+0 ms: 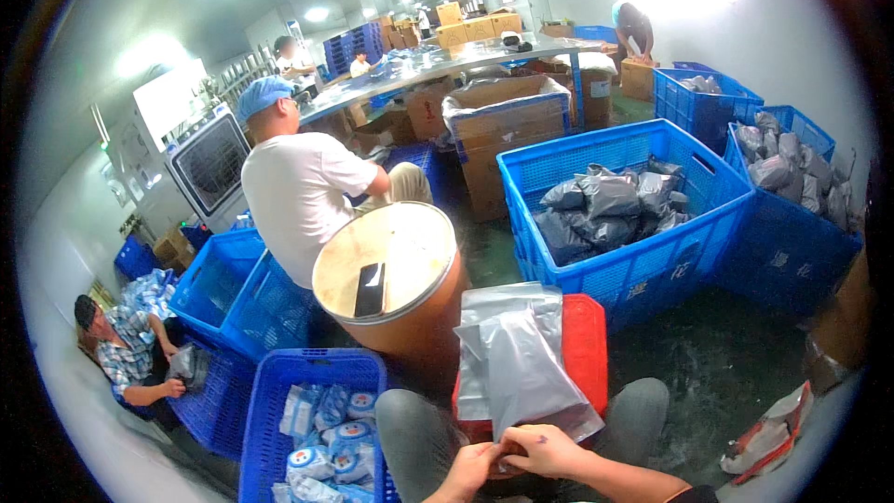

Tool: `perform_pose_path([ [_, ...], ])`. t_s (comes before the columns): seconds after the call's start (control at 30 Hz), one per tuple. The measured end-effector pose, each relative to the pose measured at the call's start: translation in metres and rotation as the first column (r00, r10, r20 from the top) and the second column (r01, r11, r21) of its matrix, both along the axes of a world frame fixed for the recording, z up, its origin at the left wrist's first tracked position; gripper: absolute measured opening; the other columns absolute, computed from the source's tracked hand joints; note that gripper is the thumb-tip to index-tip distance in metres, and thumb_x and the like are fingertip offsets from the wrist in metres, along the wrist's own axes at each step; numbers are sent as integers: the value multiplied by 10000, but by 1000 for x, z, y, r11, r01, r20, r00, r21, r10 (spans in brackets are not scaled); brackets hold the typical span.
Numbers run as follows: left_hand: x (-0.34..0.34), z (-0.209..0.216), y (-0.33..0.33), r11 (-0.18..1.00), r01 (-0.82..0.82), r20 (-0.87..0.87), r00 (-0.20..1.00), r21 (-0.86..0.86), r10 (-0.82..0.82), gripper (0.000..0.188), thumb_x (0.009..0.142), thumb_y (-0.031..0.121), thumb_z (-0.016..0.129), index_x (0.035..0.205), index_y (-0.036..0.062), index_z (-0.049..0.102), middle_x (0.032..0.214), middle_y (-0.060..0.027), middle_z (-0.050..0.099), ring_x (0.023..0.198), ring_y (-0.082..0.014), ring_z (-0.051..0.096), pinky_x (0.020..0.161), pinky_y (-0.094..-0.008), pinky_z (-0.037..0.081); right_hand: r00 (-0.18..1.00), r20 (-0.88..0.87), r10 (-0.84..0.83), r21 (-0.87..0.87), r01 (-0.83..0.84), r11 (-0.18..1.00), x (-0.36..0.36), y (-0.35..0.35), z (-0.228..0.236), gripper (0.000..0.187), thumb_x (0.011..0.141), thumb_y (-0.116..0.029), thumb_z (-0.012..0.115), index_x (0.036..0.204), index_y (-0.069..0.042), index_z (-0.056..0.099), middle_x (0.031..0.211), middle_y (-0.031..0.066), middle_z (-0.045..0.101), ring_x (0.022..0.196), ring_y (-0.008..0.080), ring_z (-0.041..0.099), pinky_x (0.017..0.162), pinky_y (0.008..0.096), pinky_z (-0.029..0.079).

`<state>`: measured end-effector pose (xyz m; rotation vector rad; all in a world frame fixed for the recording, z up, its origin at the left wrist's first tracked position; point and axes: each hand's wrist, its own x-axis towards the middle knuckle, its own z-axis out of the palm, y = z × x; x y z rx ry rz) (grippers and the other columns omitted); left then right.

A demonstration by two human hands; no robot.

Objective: The person picks up individual packages of wet wipes from a large blue crate, places each one into a grey plastic mailing bag, and sets the bags aside on their lap or a nearby surface.

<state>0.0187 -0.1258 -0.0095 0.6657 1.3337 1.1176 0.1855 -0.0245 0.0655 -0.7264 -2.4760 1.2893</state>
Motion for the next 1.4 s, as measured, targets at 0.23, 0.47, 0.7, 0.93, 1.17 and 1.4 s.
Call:
perform_pose_path([
  [0.23,7,17,7,998,50,-180,982,-26,-53,256,966,180,528,947,-42,655,828,-136,681,689,-207,669,604,-314,559,997,-24,79,93,-77,993,7,5,-20,205,860,-246,673,969,-73,648,893,127,656,849,324,652,745,401,517],
  [0.47,3,38,2,981,88,-73,992,-173,-102,229,982,138,515,1082,-35,627,972,-135,694,843,-226,679,778,-340,538,979,-148,-141,-102,127,987,82,23,22,115,846,-88,715,916,-33,642,829,91,633,785,205,635,726,338,518],
  [0.7,4,53,7,954,209,-17,976,-215,-218,274,1012,171,504,935,-53,641,882,-149,714,806,-204,706,716,-318,564,152,-150,-977,589,807,35,412,100,-64,254,899,-34,550,1145,-87,507,972,147,628,802,210,647,685,362,509],
  [0.93,-28,66,26,677,650,-931,141,344,337,391,801,62,698,1175,149,623,1519,-137,359,1425,-337,319,1158,-549,206,862,-248,-443,585,498,640,155,96,40,662,655,-6,728,1295,-104,592,1315,126,586,1242,309,535,1060,422,405],
  [1.17,-21,50,47,578,779,-963,126,244,236,95,766,122,603,823,72,546,1264,-109,627,1198,-280,561,1040,-467,371,942,-104,318,672,-169,721,87,119,-32,422,782,-93,624,1202,-96,649,1346,46,597,1236,233,556,1018,423,422],
  [1.4,-2,58,66,892,-20,-669,654,452,353,132,966,132,579,918,16,618,833,-70,665,714,-164,637,649,-310,518,871,-342,-353,-63,354,933,49,105,-30,320,980,-227,567,817,43,621,711,231,576,613,338,577,602,420,445],
])
